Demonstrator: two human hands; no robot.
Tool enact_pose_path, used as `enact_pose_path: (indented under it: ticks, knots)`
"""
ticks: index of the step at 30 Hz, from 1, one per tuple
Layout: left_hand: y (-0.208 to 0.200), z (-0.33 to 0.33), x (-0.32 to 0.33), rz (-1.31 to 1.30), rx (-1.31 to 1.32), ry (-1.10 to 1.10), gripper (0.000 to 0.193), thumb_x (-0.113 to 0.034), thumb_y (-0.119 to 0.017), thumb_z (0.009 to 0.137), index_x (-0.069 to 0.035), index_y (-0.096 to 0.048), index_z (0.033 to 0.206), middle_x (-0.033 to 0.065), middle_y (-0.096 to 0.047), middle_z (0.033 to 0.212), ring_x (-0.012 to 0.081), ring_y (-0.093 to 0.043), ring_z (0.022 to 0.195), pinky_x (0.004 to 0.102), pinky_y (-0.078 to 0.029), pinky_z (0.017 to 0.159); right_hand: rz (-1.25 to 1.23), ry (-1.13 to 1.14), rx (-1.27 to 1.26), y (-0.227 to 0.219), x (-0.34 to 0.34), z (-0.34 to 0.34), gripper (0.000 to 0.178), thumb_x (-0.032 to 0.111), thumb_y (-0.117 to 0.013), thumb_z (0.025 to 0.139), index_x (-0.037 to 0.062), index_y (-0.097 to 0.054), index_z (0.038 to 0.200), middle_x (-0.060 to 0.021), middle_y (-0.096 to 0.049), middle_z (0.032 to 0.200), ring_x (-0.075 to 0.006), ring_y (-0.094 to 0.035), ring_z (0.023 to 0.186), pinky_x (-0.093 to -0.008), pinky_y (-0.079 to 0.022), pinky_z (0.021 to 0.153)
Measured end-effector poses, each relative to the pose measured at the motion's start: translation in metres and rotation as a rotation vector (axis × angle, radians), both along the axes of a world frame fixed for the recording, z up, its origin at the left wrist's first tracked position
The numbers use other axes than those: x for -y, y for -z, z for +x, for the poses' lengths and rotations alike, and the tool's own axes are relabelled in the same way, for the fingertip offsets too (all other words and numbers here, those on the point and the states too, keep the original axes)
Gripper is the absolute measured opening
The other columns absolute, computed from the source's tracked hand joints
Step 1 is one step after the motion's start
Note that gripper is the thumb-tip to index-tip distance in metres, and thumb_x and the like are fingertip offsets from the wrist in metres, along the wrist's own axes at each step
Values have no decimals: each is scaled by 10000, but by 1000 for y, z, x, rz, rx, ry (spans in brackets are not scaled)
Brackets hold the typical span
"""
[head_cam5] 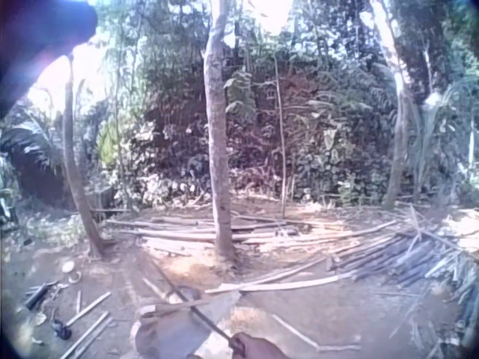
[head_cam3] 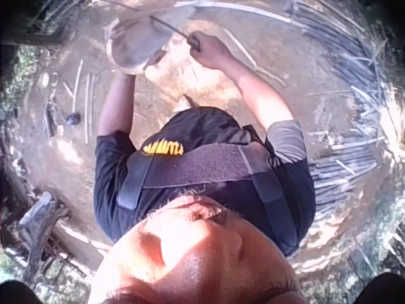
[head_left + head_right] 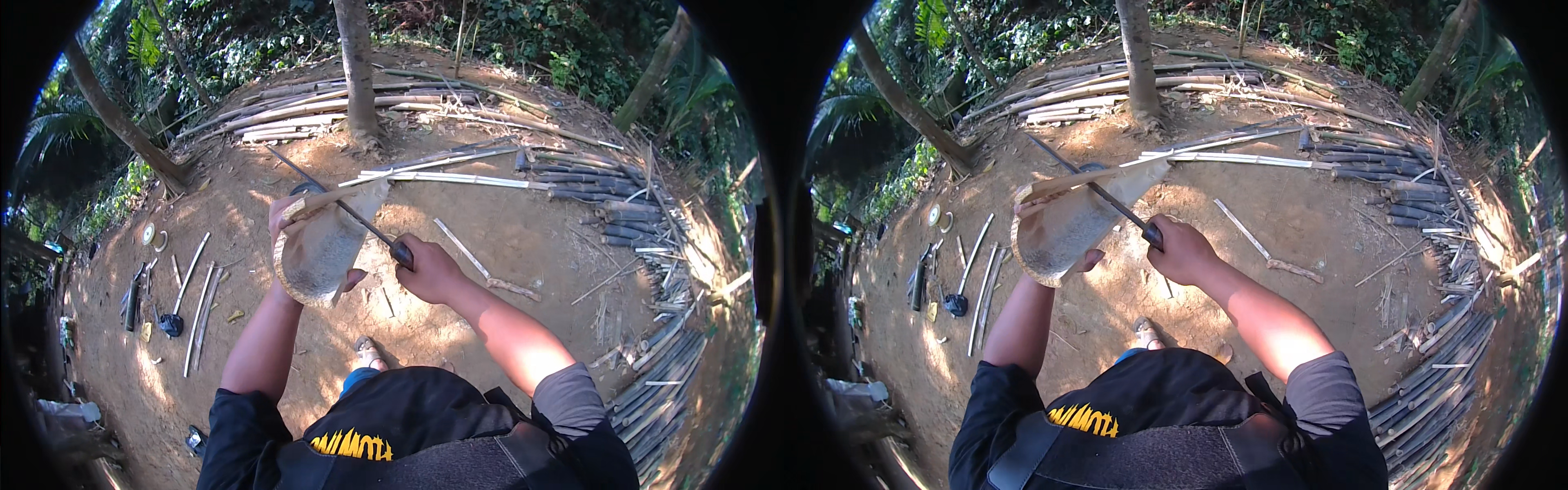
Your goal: The person uses a large knife to split a hollow bamboo stalk into multiple long strips while bracing it against a tree and the ground.
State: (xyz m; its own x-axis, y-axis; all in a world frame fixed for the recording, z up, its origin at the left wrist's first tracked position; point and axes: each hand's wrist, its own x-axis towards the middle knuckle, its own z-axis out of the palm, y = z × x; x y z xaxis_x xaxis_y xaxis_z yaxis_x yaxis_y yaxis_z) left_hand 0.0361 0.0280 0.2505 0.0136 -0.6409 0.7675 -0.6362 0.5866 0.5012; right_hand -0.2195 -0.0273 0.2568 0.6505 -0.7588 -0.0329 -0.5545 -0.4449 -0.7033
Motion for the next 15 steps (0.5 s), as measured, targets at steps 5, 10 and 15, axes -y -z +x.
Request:
enact_pose_path:
  ticks: [5,10,15]
  knots:
    - [8,27,1,152,-89,11,1162,-670,-877,502,-174,-438,1456,87,-479,1424,290,-433,1359,493,-293,1184,-33,-38,67,-29,17,36,209,142,-645,843,52,-563,1013,-204,-651,820,-425,-654,817,-502,-491,714]
    - [-20,27,13,30,-144,91,1098,-631,-888,520,-149,-448,1403,80,-470,1347,269,-450,1272,463,-327,1119,18,118,-167,57,90,46,189,164,-608,869,58,-619,1025,-204,-698,952,-400,-675,921,-499,-525,823]
    - [-60,43,33,-162,-159,182,1035,-591,-898,537,-125,-458,1350,72,-461,1271,248,-467,1186,432,-360,1053,20,116,-171,58,114,71,250,170,-564,873,71,-640,1090,-204,-705,1023,-399,-670,985,-494,-527,862]
